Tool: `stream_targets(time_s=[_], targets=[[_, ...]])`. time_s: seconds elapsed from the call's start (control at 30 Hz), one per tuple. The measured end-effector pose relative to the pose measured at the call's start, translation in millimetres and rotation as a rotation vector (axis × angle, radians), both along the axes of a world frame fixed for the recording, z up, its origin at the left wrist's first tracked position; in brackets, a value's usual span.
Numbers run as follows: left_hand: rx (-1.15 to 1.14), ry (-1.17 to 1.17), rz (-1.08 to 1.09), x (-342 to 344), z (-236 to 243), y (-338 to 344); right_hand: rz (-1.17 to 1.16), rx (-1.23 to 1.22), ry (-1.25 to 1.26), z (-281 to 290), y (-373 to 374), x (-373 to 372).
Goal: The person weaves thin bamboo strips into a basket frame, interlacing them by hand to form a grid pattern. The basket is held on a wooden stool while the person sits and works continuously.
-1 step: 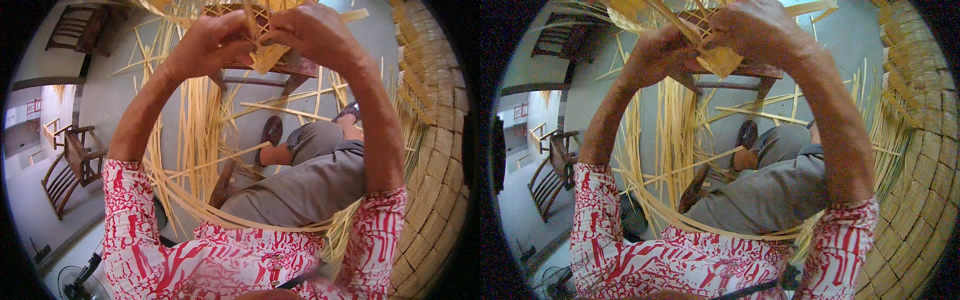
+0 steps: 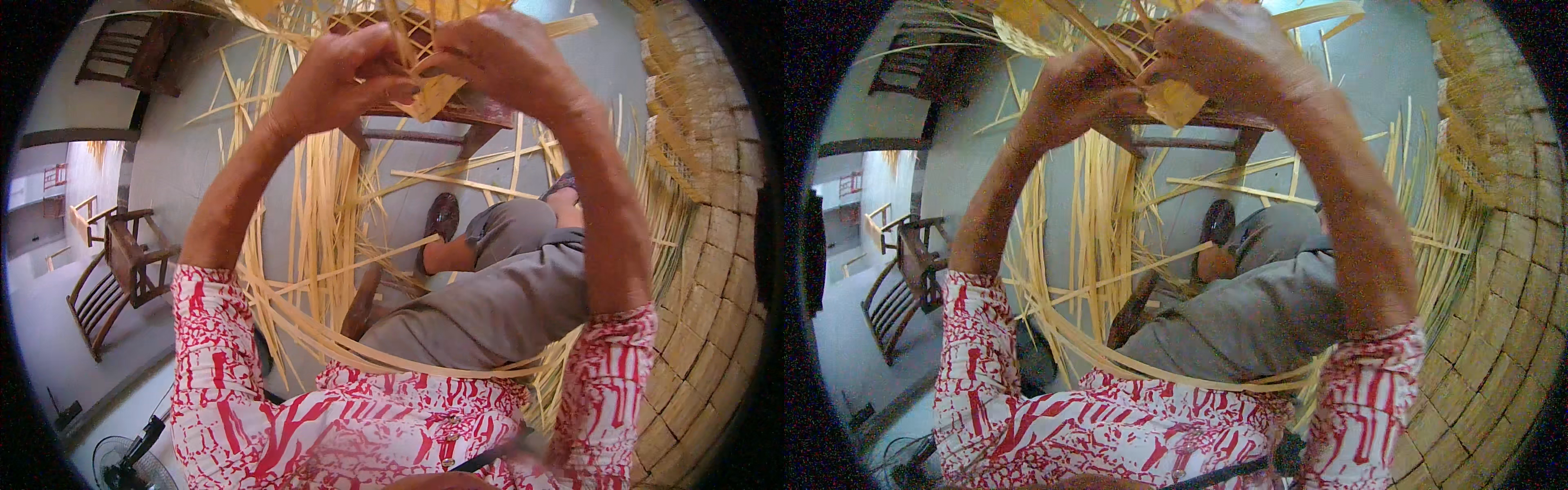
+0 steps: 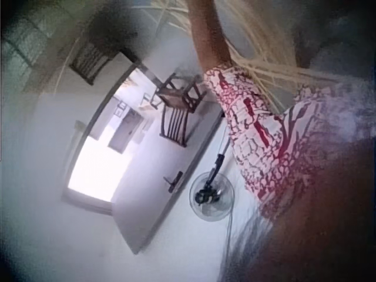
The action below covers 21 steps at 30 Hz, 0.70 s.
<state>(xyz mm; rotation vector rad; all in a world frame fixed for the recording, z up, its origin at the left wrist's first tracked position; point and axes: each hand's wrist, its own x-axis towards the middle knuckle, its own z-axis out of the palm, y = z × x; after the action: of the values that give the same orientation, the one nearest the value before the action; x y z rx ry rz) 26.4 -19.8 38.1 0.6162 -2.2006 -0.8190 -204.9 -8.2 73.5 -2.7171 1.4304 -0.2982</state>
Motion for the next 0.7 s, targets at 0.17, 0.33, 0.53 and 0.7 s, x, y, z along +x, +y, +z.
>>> stream_targets(time_s=[0.17,0.33,0.53,0.7], targets=[[0.214,0.159,0.282,-4,-19,3,0.016,-0.605,-0.297,-22,-3,13],[0.323,0.213,0.318,7,-13,4,-0.419,0.087,-0.962,-40,19,25],[0.423,0.223,0.203,22,-14,-2,-0.489,0.796,-2.058,-58,-14,18],[0.265,0.2,0.29,18,-8,-1,-0.186,1.015,-2.395,-70,-25,-1]])
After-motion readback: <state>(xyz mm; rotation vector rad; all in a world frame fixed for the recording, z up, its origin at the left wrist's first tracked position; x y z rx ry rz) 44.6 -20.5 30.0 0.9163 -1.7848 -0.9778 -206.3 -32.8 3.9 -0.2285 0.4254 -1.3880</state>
